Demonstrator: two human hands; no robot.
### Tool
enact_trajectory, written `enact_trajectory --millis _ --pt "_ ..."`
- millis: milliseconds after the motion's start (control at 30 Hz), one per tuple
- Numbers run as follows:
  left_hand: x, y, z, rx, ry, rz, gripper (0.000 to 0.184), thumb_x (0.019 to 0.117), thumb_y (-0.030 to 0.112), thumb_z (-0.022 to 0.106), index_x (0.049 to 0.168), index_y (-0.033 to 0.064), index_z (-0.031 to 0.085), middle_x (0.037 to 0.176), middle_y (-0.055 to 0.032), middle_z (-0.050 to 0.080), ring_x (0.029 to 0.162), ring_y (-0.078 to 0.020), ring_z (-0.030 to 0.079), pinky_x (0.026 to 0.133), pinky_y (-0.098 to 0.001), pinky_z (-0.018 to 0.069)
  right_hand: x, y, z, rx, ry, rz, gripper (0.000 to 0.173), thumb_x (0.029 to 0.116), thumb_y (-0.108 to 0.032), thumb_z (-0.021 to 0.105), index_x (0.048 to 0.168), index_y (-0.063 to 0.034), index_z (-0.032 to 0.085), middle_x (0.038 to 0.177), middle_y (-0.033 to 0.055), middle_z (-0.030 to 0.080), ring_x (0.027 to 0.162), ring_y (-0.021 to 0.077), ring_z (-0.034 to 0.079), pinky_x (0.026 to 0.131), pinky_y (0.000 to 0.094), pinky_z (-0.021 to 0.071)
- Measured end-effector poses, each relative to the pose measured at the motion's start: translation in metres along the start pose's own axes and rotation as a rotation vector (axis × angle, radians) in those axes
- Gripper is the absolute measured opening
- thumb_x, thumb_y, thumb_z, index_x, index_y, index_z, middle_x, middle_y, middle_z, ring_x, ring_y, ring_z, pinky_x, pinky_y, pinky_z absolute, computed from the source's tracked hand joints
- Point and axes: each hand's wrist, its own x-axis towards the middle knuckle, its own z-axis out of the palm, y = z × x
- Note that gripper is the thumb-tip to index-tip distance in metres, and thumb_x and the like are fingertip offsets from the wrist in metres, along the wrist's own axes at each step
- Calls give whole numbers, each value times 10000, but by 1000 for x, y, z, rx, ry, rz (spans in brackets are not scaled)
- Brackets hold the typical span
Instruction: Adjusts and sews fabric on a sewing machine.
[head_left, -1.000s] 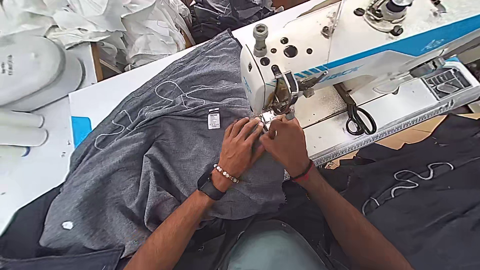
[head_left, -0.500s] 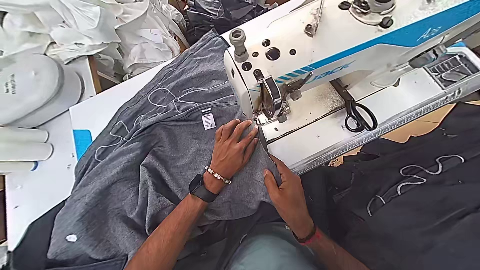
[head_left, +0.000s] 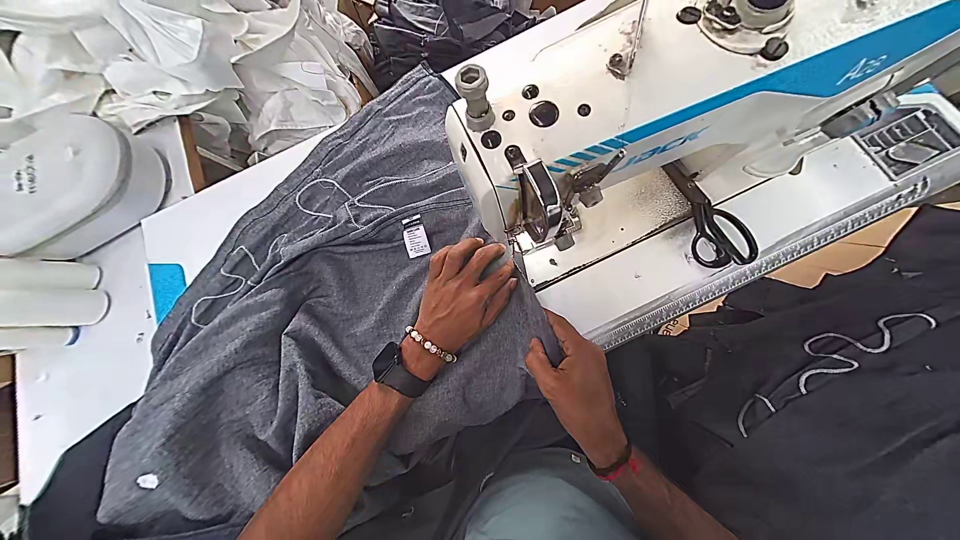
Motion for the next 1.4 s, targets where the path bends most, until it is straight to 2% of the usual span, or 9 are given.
enact_trajectory --millis 200,367,500,633,800,933,1167,1300,1400 --pt "-3 16 0 48 -12 -62 327 1051 389 503 1226 258 746 1418 12 606 1384 -251 459 1146 -473 317 5 2 0 -57 38 -29 375 926 -218 601 1256 -94 730 697 -33 682 537 60 583 496 287 496" --pt "-4 10 3 17 7 -44 320 1044 397 519 1228 274 750 1411 18 610 1377 -240 462 1142 -458 320 6 0 2 -98 32 -28 413 910 -221 601 1291 -117 720 762 -20 721 593 82 628 543 319 530" --pt "-4 16 0 60 -11 -61 329 1054 376 495 1241 266 743 1416 15 612 1385 -245 461 1147 -468 319 10 1 1 -86 36 -42 415 927 -205 582 1310 -116 715 599 -60 582 460 60 470 442 278 420" --pt "-6 15 3 24 7 -83 322 1045 365 508 1245 277 745 1422 12 608 1392 -249 456 1150 -469 324 12 -1 1 -99 19 -37 442 903 -197 596 1325 -131 709 647 -57 609 497 61 489 479 277 445" --pt "-3 15 0 34 -5 -60 311 1047 365 504 1197 266 757 1415 14 610 1384 -248 459 1144 -471 314 16 -1 0 -133 31 -52 422 919 -200 583 1311 -125 718 604 -50 576 476 78 473 459 289 419" --pt "-6 26 1 32 -24 -151 356 1044 402 472 1254 284 734 1446 13 594 1400 -264 448 1153 -491 311 16 -2 -1 -164 22 -44 425 908 -209 586 1304 -138 723 679 -26 649 518 96 523 494 314 458" --pt "-1 0 1 -7 22 37 319 1034 392 526 1232 276 749 1368 -7 637 1348 -251 489 1134 -466 335 19 -2 -2 -191 9 -50 427 924 -213 570 1319 -129 711 621 -34 598 487 105 502 473 325 447" --pt "-6 33 0 4 -26 -184 373 1041 370 455 1292 263 711 1443 6 600 1386 -266 467 1138 -491 337 20 -2 -2 -205 22 -76 432 922 -185 563 1322 -114 709 601 -33 588 467 103 493 451 318 437" --pt "-11 33 7 11 -5 -197 398 1047 399 445 1349 286 679 1462 8 581 1401 -260 447 1145 -482 327 18 -5 -3 -212 9 -74 442 898 -182 579 1316 -122 711 740 -16 676 546 104 555 506 324 486"
